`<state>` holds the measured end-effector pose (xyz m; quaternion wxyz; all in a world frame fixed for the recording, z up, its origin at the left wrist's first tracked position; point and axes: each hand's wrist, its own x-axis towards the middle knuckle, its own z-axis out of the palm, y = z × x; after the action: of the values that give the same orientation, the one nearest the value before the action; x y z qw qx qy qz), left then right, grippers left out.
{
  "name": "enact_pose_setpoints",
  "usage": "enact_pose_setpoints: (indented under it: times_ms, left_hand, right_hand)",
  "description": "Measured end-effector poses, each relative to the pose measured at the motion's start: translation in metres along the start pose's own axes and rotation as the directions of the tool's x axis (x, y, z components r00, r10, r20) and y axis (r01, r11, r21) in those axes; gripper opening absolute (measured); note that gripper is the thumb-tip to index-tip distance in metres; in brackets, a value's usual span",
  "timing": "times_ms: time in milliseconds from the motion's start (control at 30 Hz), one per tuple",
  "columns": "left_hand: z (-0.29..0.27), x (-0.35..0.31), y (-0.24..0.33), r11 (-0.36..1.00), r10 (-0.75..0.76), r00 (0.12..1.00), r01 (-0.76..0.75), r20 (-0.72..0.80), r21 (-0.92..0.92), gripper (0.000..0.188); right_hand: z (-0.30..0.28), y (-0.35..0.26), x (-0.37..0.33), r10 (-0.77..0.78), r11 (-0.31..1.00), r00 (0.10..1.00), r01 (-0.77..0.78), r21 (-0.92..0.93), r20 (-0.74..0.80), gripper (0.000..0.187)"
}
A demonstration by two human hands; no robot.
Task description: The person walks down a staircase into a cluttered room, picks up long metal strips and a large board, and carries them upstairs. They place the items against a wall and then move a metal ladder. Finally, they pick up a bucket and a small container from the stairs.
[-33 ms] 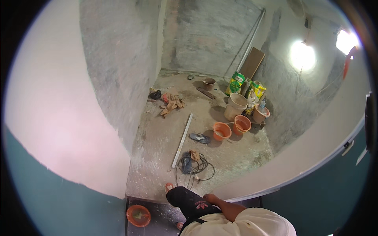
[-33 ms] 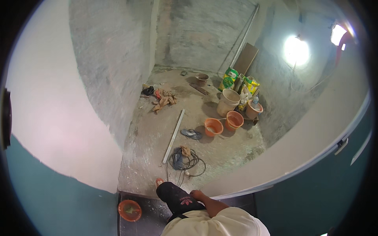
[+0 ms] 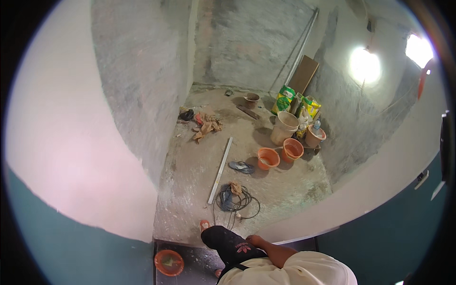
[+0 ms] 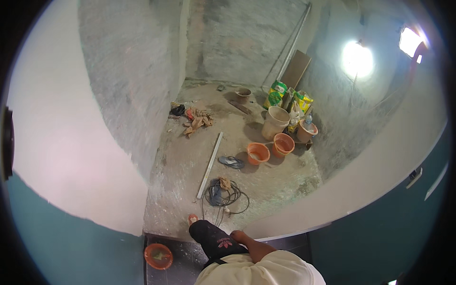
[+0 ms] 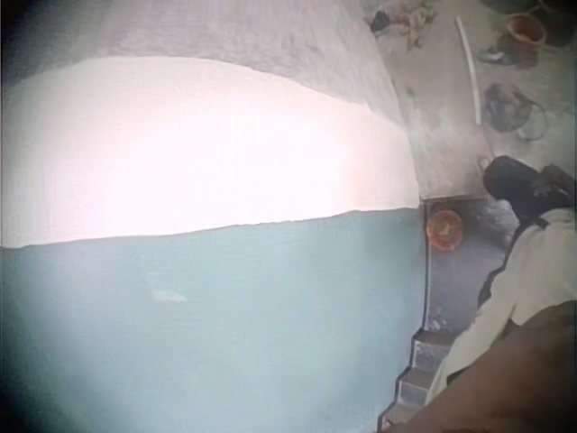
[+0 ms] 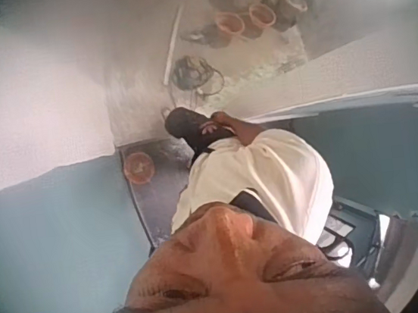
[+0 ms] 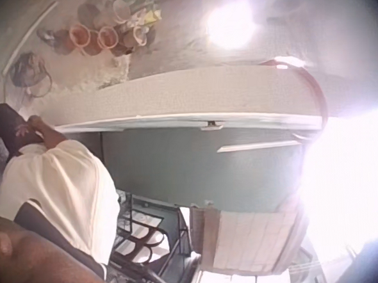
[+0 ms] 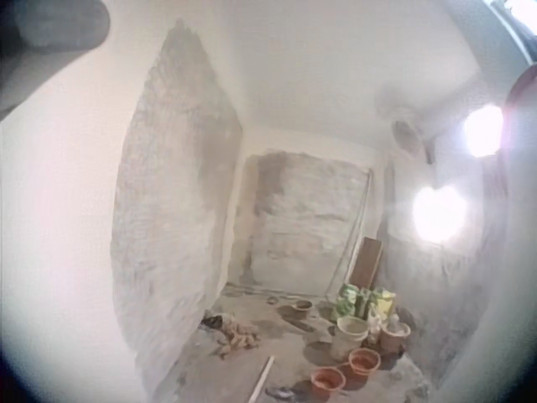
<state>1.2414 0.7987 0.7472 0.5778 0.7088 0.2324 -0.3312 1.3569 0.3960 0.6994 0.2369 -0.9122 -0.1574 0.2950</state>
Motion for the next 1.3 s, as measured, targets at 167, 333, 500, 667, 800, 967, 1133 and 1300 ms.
enact_pose_setpoints:
  times_ms: [167, 333, 500, 667, 800, 967, 1133, 1300]
  left_hand:
    - [-0.04, 0.071, 0.083, 0.998, -0.006, 0.998, 0.002, 0.057, 0.059, 0.07]
    - [-0.097, 0.107, 0.145, 0.994, -0.057, 0.994, 0.047, 0.092, 0.101, 0.069]
    - [-0.163, 0.126, 0.165, 0.995, 0.089, 0.985, -0.082, 0.148, -0.055, 0.068]
    - [-0.204, 0.143, 0.301, 0.998, -0.045, 0.991, 0.04, -0.122, -0.047, 0.051]
    - [-0.236, 0.168, 0.373, 0.998, -0.07, 0.979, 0.069, -0.189, -0.012, 0.049]
    - [-0.27, 0.218, 0.409, 0.974, -0.225, 0.962, 0.222, -0.156, -0.039, 0.045]
    - [-0.346, 0.306, 0.42, 0.937, 0.101, 0.988, -0.135, 0.119, 0.324, 0.049]
    - [-0.356, 0.386, 0.515, 0.983, -0.02, 0.998, 0.008, 0.062, 0.181, 0.044]
  right_hand:
    - [-0.029, 0.003, 0.062, 0.307, 0.947, 0.949, -0.312, 0.072, 0.069, 0.04]
    - [-0.087, -0.02, 0.115, 0.35, 0.908, 0.937, -0.344, 0.24, 0.02, 0.039]
    - [-0.171, -0.045, 0.142, 0.564, 0.62, 0.823, -0.373, 0.69, -0.061, 0.033]
    - [-0.224, -0.064, 0.145, 0.704, 0.366, 0.709, -0.413, 0.834, 0.042, 0.035]
    - [-0.226, -0.066, 0.147, 0.764, 0.23, 0.638, -0.41, 0.883, 0.097, 0.037]
    - [-0.219, -0.063, 0.155, 0.793, 0.13, 0.559, -0.543, 0.83, 0.241, 0.036]
    - [-0.262, -0.077, 0.23, 0.823, 0.014, 0.511, -0.456, 0.89, 0.249, 0.035]
    - [-0.343, -0.082, 0.32, 0.806, 0.353, 0.592, -0.473, 0.807, -0.005, 0.038]
